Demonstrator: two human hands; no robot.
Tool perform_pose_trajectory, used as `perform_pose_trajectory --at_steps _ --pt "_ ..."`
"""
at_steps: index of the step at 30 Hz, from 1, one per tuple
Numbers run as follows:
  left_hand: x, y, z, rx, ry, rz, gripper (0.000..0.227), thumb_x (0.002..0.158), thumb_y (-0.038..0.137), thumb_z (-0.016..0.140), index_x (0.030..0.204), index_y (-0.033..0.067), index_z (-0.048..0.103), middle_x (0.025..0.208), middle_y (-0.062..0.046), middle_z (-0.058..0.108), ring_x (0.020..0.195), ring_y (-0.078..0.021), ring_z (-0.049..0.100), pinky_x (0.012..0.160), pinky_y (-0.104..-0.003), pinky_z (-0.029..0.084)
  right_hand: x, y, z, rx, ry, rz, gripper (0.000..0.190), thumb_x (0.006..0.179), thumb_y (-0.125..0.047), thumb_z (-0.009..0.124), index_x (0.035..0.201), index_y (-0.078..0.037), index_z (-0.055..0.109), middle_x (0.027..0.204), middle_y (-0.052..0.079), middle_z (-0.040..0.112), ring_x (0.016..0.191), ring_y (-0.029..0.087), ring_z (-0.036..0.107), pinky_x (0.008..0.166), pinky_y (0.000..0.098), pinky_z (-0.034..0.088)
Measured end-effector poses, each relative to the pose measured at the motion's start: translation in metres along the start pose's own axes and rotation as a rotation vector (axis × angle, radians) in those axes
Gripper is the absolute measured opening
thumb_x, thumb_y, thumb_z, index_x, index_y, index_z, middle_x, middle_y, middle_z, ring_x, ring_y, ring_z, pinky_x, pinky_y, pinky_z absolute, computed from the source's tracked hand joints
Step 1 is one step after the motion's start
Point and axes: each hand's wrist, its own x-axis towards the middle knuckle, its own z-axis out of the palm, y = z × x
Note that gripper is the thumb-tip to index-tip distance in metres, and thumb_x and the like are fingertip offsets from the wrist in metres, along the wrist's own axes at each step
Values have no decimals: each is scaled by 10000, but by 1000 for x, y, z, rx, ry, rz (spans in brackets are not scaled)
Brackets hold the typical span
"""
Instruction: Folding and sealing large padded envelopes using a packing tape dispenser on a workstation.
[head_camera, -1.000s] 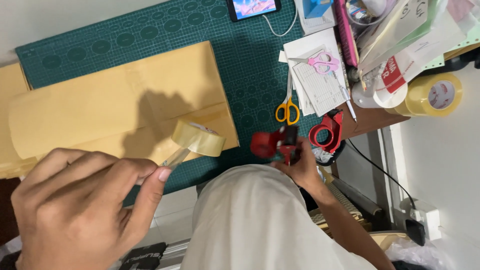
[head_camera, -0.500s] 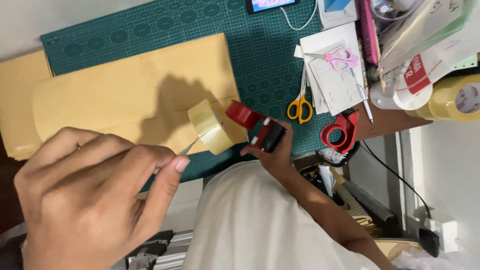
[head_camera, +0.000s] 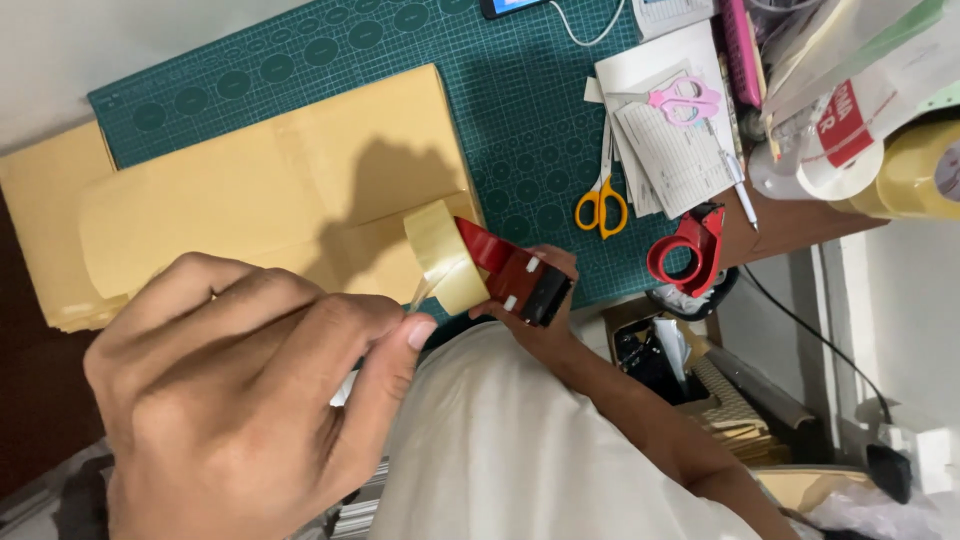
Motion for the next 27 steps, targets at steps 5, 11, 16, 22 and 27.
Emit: perform_pose_trajectory --at_steps 5,11,16,22,27 --pt "6 2 3 -1 -9 6 249 1024 138 766 794 63 706 746 -8 706 672 -199 643 696 -393 455 4 -10 -5 -107 -1 -141 981 614 -365 994 1323 -140 354 1246 150 481 1132 242 578 950 337 497" --pt "11 10 3 -37 8 -46 217 993 109 779 790 57 726 711 -13 689 634 -206 597 693 -360 433 -9 4 1 15 86 -135 1082 497 -196 1061 1358 -193 405 1309 110 510 1199 208 606 973 313 562" --pt "23 27 0 -62 58 -99 228 996 70 730 780 -4 728 689 -44 674 610 -217 572 696 -363 433 -6 6 11 197 131 -93 1056 561 -88 1009 1407 -232 393 1385 110 469 1258 225 570 993 385 613" --pt "29 35 -1 -47 24 -105 223 994 70 736 780 5 731 689 -46 682 608 -210 578 697 -371 444 14 -16 18 331 185 -152 990 643 -14 955 1445 -232 415 1436 155 502 1320 305 565 1097 478 568" --pt "34 39 0 -49 -14 -102 219 992 69 742 780 13 734 689 -48 690 605 -204 582 697 -377 455 11 -19 13 143 205 -147 888 712 -277 929 1431 -168 419 1431 113 519 1336 241 563 1150 393 526"
